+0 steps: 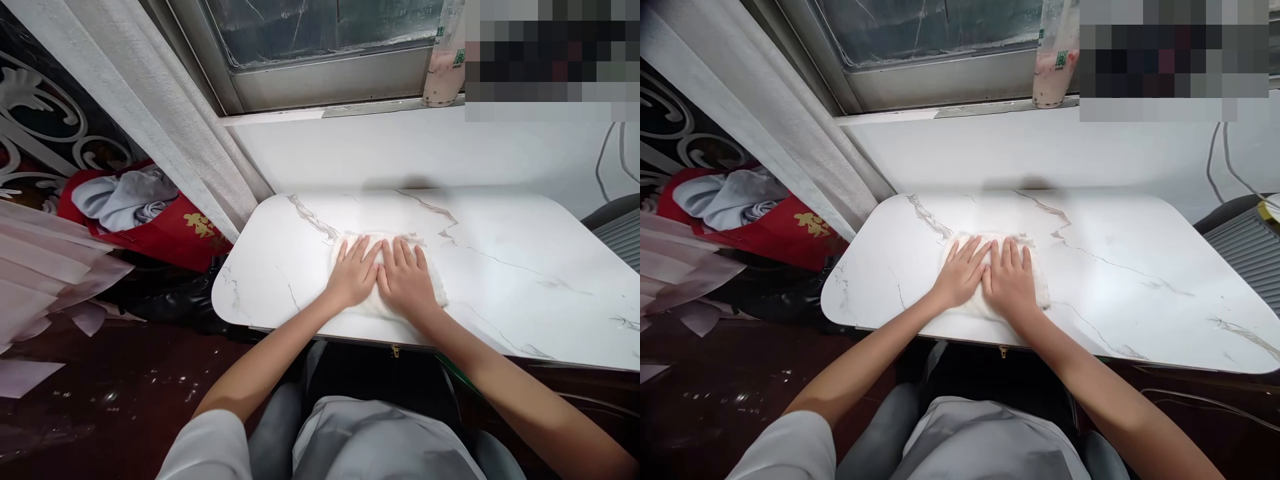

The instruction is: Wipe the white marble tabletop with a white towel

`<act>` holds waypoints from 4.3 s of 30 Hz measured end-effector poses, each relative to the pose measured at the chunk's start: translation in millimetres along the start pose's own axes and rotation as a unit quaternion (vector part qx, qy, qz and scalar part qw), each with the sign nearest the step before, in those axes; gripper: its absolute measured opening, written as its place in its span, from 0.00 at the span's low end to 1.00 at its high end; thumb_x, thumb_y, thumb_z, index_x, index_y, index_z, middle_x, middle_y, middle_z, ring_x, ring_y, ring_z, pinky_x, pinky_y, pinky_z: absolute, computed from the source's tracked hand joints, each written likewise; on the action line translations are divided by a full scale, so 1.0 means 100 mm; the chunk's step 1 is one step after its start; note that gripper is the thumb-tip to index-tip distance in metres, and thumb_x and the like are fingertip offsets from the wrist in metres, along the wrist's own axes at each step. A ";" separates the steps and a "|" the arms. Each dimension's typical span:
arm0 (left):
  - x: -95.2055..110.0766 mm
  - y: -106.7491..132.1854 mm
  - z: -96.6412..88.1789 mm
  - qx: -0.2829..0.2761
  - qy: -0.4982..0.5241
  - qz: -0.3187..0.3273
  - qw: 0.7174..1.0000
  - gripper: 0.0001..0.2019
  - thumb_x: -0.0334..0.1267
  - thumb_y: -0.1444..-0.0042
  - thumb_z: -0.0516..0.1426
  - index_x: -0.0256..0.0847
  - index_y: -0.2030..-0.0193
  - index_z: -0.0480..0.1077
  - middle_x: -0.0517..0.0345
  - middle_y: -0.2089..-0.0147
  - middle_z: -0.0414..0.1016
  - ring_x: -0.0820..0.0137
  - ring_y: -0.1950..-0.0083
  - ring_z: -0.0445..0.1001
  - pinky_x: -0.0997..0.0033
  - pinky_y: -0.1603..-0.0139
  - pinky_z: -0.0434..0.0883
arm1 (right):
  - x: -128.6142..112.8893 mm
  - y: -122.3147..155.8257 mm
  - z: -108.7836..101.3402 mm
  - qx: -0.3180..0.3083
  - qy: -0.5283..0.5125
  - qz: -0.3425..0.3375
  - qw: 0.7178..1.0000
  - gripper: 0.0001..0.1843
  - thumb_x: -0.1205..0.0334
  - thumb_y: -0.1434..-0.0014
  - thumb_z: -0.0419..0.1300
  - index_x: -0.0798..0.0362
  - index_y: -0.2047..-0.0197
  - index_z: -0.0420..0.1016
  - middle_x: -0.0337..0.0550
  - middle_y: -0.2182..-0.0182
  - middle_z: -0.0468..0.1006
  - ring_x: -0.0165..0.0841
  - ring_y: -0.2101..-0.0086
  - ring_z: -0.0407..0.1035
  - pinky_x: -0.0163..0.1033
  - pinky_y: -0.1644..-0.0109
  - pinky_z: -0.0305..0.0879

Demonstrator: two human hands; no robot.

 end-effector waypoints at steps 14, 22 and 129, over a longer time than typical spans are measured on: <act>-0.14 0.48 -0.13 0.010 0.002 -0.070 0.998 0.25 0.38 0.29 0.39 0.41 0.27 0.51 0.48 0.24 0.49 0.63 0.23 0.44 0.49 0.24 0.43 | -0.34 0.04 -0.03 -0.026 -0.037 -0.071 0.996 0.32 0.58 0.32 0.42 0.64 0.30 0.58 0.63 0.34 0.62 0.49 0.34 0.55 0.57 0.31 0.47; -0.89 -0.10 -0.25 0.014 -0.024 -0.128 0.991 0.25 0.37 0.30 0.40 0.42 0.27 0.52 0.50 0.24 0.50 0.63 0.23 0.47 0.51 0.25 0.42 | -0.52 -0.89 0.28 -0.040 -0.105 -0.113 0.987 0.32 0.58 0.32 0.41 0.66 0.30 0.57 0.62 0.34 0.62 0.46 0.34 0.53 0.57 0.30 0.43; -2.19 0.90 -0.78 0.019 -0.042 -0.079 0.996 0.28 0.43 0.31 0.36 0.38 0.29 0.53 0.48 0.25 0.53 0.66 0.24 0.48 0.54 0.25 0.43 | -2.29 -0.83 0.19 -0.054 -0.172 -0.123 0.976 0.35 0.57 0.32 0.44 0.75 0.29 0.50 0.74 0.33 0.54 0.56 0.32 0.47 0.63 0.30 0.36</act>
Point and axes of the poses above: each hand's wrist, its own y-axis away from the middle knuckle, its own z-axis out of the palm, x = y × z, the point moved 9 cm from there along -y, towards the middle knuckle
